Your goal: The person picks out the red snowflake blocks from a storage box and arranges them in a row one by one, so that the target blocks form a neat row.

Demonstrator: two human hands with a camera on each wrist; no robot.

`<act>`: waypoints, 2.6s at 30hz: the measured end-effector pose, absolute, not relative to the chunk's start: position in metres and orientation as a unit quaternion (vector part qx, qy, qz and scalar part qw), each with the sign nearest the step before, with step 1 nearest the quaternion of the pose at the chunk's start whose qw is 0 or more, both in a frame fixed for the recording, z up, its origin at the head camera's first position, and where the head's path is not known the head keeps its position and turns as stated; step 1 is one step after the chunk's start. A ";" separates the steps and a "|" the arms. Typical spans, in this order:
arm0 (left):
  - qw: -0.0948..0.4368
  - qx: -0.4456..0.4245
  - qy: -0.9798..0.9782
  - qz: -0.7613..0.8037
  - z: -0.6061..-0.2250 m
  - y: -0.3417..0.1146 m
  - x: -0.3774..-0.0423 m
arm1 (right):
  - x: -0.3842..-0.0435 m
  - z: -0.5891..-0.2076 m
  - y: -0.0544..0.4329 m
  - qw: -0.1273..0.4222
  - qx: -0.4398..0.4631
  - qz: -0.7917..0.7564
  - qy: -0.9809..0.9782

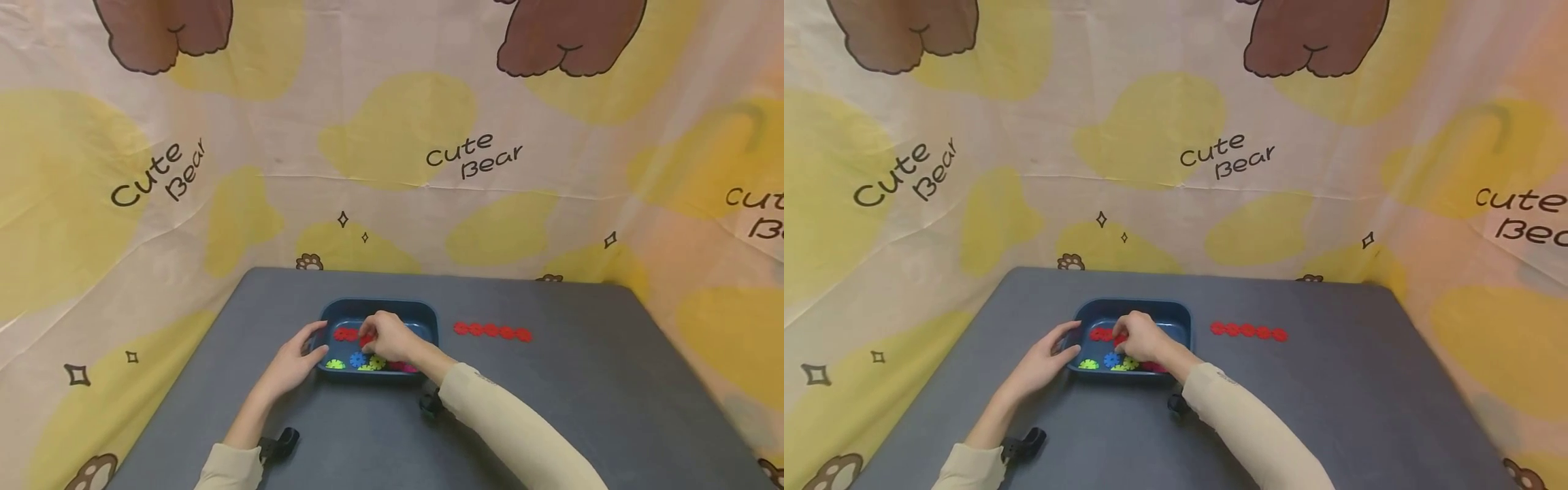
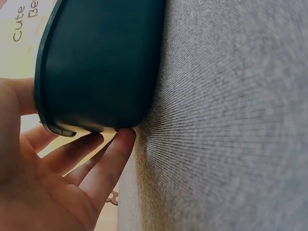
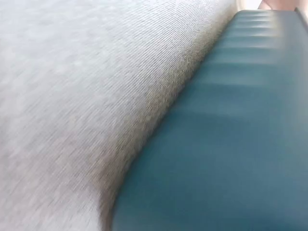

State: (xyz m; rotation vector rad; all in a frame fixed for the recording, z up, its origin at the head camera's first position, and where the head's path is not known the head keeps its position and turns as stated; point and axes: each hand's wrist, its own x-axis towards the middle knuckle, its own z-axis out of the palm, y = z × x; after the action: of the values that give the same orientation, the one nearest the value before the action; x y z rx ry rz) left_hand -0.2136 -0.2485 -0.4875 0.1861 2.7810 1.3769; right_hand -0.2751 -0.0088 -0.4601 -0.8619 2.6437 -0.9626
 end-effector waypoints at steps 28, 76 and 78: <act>0.019 0.064 0.896 0.438 -0.484 -0.250 -0.214 | -0.226 -0.421 0.108 -0.011 -0.294 -0.426 0.856; 0.022 0.061 0.894 0.443 -0.487 -0.252 -0.213 | -0.262 -0.481 0.296 -0.013 -0.033 -0.399 0.916; 0.024 0.062 0.895 0.442 -0.487 -0.252 -0.213 | -0.263 -0.483 0.299 -0.013 -0.026 -0.394 0.919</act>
State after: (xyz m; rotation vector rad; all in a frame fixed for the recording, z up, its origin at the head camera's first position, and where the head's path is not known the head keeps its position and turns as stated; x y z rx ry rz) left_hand -0.2128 -0.2521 -0.4868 0.1909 2.7690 1.3669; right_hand -0.2631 0.2995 -0.4834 -0.0830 2.9101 -1.2488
